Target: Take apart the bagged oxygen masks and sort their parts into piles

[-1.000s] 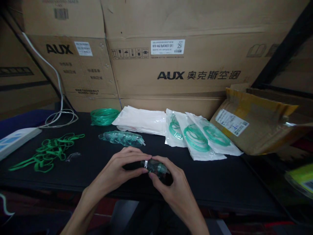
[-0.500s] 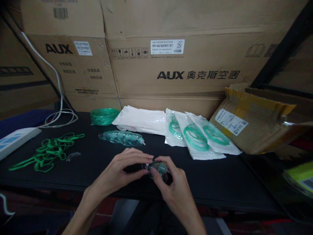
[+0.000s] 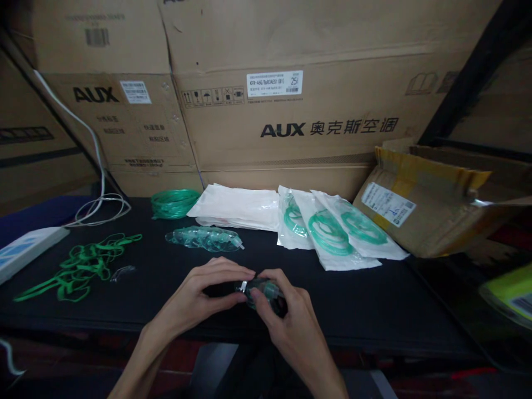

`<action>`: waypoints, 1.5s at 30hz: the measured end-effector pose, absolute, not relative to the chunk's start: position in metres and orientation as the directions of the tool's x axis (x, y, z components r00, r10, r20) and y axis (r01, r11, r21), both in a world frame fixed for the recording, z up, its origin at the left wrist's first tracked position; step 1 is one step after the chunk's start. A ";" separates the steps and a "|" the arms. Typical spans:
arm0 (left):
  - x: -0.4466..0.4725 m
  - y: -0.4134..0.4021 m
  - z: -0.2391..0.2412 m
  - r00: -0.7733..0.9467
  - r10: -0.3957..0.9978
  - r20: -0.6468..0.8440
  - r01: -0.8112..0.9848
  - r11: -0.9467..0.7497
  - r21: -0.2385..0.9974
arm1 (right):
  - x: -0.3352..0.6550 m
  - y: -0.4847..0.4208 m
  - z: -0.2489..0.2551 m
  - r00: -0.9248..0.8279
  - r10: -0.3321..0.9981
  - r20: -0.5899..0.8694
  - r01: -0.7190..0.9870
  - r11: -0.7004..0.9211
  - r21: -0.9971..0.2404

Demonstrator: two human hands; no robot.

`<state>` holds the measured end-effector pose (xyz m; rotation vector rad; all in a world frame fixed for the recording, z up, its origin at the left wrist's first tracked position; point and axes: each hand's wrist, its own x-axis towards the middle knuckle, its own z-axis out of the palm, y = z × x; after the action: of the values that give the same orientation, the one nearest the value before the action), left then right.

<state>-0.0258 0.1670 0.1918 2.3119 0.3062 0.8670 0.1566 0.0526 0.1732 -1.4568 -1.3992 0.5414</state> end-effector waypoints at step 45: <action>-0.230 0.210 0.182 0.453 0.805 0.383 0.841 -0.529 0.116 | 0.164 0.054 0.161 0.203 0.886 0.418 0.654 0.195 -0.731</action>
<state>-0.2296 0.2104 0.1816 2.7536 1.5634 0.6446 0.1642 0.0536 0.1608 -1.5291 -1.5207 0.3069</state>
